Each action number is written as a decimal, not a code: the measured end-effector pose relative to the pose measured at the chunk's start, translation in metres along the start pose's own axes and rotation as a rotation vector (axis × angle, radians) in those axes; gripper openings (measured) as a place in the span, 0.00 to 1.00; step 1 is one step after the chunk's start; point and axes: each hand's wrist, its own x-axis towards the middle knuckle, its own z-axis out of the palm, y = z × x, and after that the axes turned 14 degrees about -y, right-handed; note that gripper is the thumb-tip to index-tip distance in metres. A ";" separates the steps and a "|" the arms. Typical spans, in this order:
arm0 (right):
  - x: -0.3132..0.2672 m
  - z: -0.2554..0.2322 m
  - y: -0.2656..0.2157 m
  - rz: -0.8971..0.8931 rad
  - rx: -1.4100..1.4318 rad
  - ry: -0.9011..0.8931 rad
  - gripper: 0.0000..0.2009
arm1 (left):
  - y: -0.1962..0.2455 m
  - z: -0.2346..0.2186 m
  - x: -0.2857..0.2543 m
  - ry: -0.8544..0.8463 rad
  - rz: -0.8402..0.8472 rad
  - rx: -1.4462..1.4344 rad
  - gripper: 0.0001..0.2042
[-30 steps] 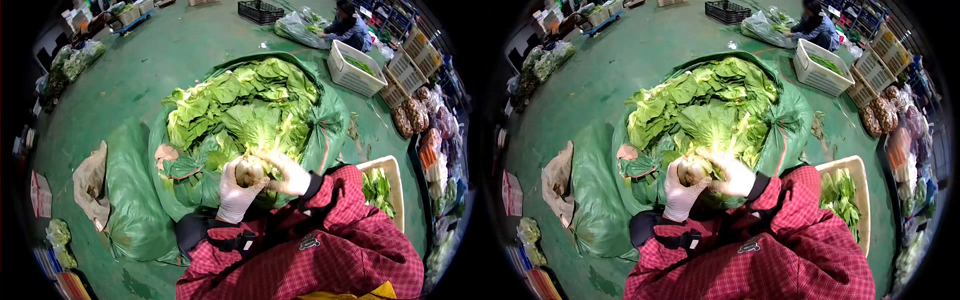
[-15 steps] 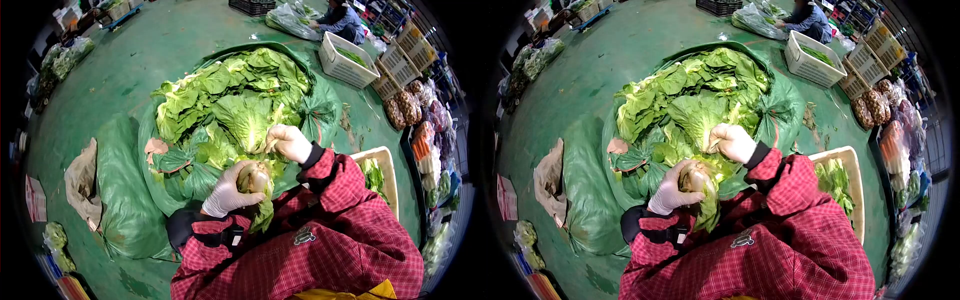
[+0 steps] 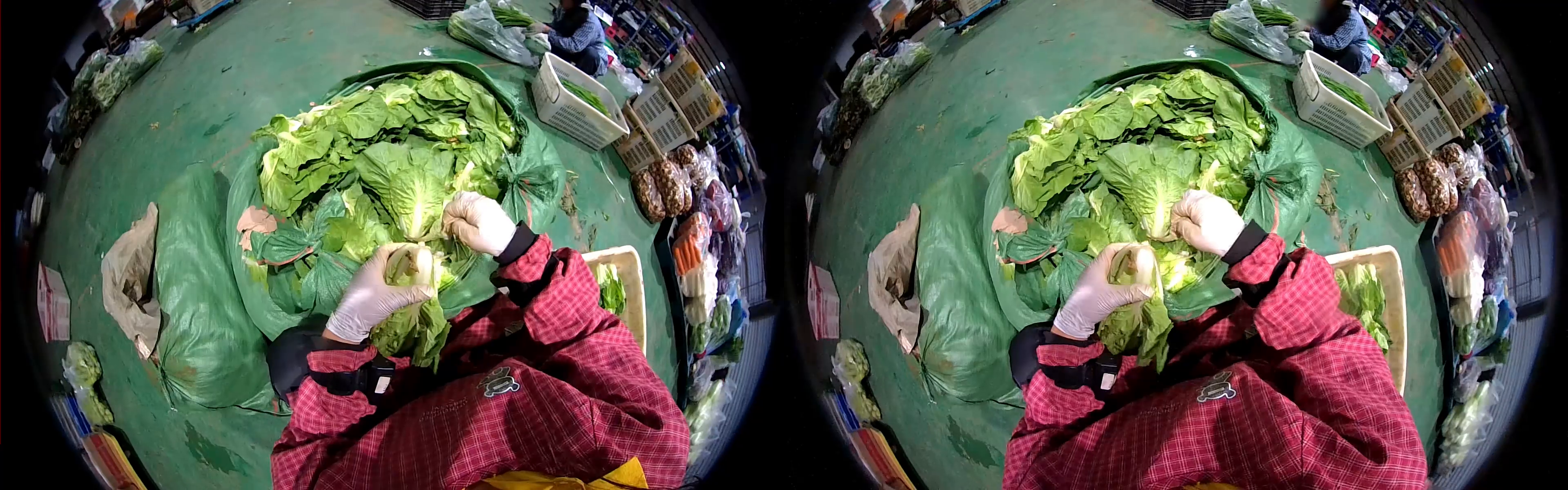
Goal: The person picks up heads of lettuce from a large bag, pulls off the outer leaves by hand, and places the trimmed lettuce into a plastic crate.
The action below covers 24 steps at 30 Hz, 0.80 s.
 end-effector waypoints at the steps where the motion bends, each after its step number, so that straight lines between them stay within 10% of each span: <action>1: 0.001 0.006 0.008 -0.036 0.289 -0.065 0.17 | -0.002 -0.001 -0.001 -0.024 0.008 -0.067 0.44; 4: -0.003 0.014 -0.029 -0.154 1.045 -0.283 0.37 | 0.005 -0.001 0.000 -0.003 0.005 -0.140 0.52; 6: 0.005 0.022 -0.021 -0.178 0.818 -0.413 0.37 | -0.005 -0.007 0.011 -0.083 -0.022 -0.234 0.57; 11: 0.006 0.017 -0.029 0.003 -0.231 0.035 0.11 | -0.006 -0.004 0.017 -0.006 -0.072 -0.278 0.52; 14: 0.010 0.013 -0.017 0.219 -0.194 0.273 0.12 | -0.009 -0.004 0.012 0.146 -0.104 0.014 0.46; 16: 0.008 0.013 -0.016 0.226 0.650 -0.036 0.18 | -0.002 -0.003 0.005 0.272 -0.083 0.238 0.43; 24: 0.013 0.040 -0.053 -0.074 -0.126 0.139 0.11 | 0.002 0.005 0.003 0.398 -0.159 0.624 0.45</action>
